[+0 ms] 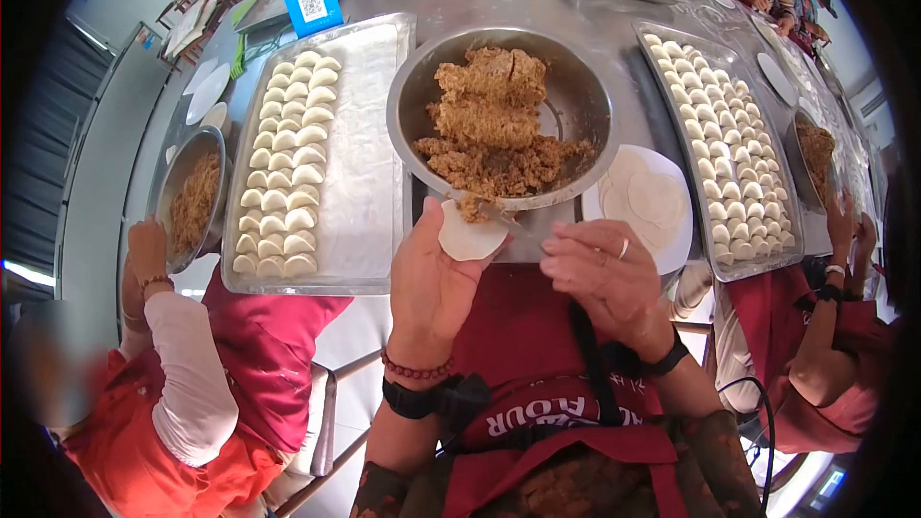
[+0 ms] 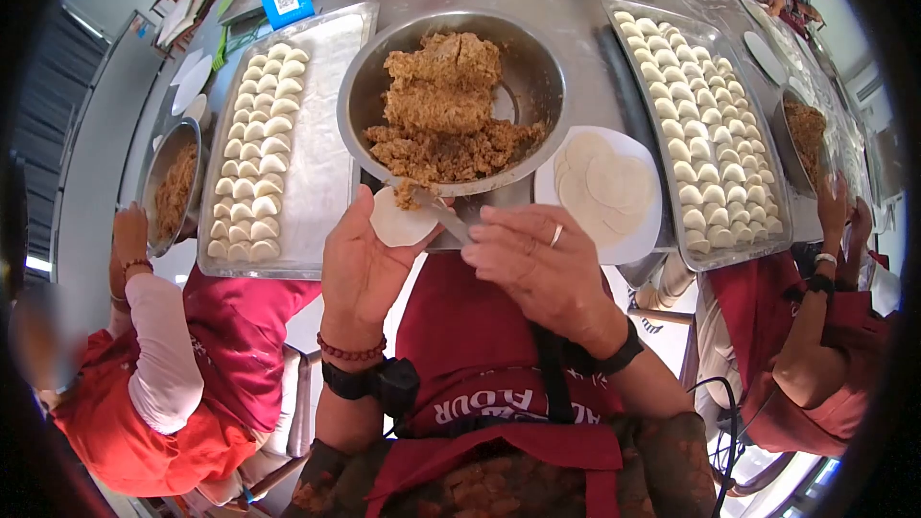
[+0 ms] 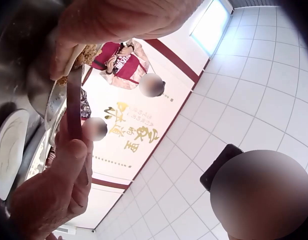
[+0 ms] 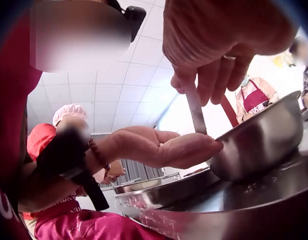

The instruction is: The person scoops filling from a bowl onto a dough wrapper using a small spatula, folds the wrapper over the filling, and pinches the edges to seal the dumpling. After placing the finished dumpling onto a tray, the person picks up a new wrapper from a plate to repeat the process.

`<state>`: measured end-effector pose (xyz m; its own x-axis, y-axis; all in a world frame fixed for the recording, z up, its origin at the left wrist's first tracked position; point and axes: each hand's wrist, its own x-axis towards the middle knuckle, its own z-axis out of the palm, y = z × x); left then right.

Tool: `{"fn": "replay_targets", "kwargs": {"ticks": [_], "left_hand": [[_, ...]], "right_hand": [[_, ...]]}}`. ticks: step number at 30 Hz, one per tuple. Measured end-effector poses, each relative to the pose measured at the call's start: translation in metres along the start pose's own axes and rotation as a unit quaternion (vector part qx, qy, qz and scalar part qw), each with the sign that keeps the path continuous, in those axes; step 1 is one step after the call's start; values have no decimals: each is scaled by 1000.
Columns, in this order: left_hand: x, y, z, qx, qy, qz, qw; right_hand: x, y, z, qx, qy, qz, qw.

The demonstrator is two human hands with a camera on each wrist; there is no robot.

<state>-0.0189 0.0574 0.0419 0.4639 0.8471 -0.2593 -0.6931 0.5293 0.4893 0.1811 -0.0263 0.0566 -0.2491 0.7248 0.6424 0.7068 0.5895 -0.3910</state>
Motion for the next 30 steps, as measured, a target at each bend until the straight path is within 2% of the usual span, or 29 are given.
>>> {"fn": "replay_targets", "kwargs": {"ticks": [3, 12, 18, 21, 27, 30], "left_hand": [[1, 0, -3, -3, -12, -11, 1000], [1, -7, -6, -8, 12, -8, 1000], [-1, -11, -16, -37, 22, -13, 999], [-2, -12, -20, -51, 32, -15, 998], [-7, -18, -18, -60, 35, -34, 997], [-9, -20, -20, -62, 38, -31, 997]], "right_hand": [[-12, -7, 14, -46, 15, -48, 998], [-24, -16, 19, -39, -10, -29, 999], [-25, -17, 4, 60, -9, 32, 998], [-27, -18, -4, 66, -5, 65, 996], [-24, -10, 17, 41, 18, 26, 999], [-30, -7, 25, 14, -25, -20, 999]]}}
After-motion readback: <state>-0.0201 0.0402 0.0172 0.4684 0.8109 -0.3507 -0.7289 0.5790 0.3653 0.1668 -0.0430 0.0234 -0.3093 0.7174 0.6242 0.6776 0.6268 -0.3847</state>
